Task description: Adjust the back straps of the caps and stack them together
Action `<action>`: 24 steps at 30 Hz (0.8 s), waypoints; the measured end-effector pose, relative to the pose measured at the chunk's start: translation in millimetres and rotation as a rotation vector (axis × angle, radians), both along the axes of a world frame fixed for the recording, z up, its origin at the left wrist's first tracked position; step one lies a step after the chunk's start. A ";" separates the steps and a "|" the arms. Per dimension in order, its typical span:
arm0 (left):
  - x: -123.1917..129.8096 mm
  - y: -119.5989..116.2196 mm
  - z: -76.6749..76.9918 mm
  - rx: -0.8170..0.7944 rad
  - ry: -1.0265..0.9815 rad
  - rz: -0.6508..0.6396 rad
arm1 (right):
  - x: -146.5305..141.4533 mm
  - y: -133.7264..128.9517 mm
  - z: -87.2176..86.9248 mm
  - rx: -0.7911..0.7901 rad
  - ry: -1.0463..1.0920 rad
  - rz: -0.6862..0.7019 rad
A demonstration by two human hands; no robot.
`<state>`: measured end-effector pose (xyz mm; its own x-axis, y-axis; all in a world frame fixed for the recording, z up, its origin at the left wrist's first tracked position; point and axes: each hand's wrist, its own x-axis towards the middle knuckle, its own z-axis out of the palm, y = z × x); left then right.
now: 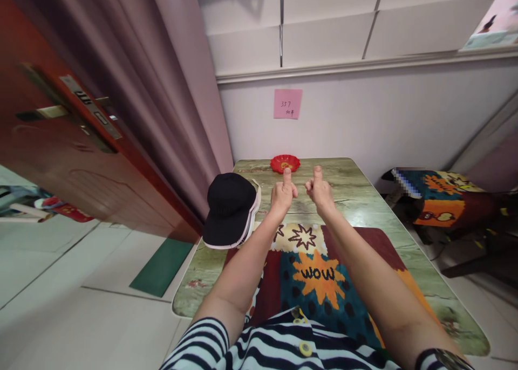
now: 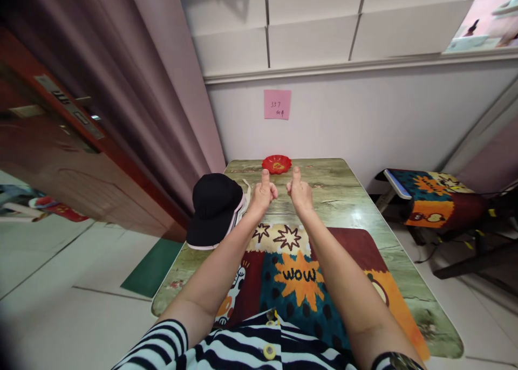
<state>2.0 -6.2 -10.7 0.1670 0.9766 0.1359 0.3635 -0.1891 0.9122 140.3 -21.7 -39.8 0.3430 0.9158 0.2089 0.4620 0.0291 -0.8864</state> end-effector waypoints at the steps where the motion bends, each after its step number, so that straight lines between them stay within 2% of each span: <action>1: -1.8 -2.7 -8.9 0.003 0.014 -0.021 | -0.5 -3.6 -6.9 0.017 0.021 -0.001; 3: -8.2 -12.8 -34.6 0.024 0.079 -0.062 | -1.9 -14.5 -27.4 0.047 0.084 -0.029; 8: -38.6 -58.2 -123.5 0.259 0.378 -0.117 | -2.5 -52.4 -103.3 -0.021 0.042 -0.044; 11: -55.2 -80.6 -160.4 0.342 0.538 -0.195 | -1.3 -70.4 -137.2 -0.084 0.006 -0.044; 14: -62.4 -88.0 -172.9 0.376 0.632 -0.244 | -1.7 -79.2 -149.4 -0.089 -0.069 -0.003; 17: -63.7 -86.7 -174.2 0.403 0.653 -0.240 | -2.1 -81.4 -151.1 -0.081 -0.125 0.032; 24: -63.3 -91.6 -179.7 0.477 0.603 -0.206 | 4.5 -81.1 -157.6 -0.119 -0.088 0.043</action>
<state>-61.3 -97.8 -190.4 0.5154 0.7775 0.3603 0.6842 -0.6265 0.3733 144.7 -102.8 -197.4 0.2882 0.9493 0.1255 0.5385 -0.0523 -0.8410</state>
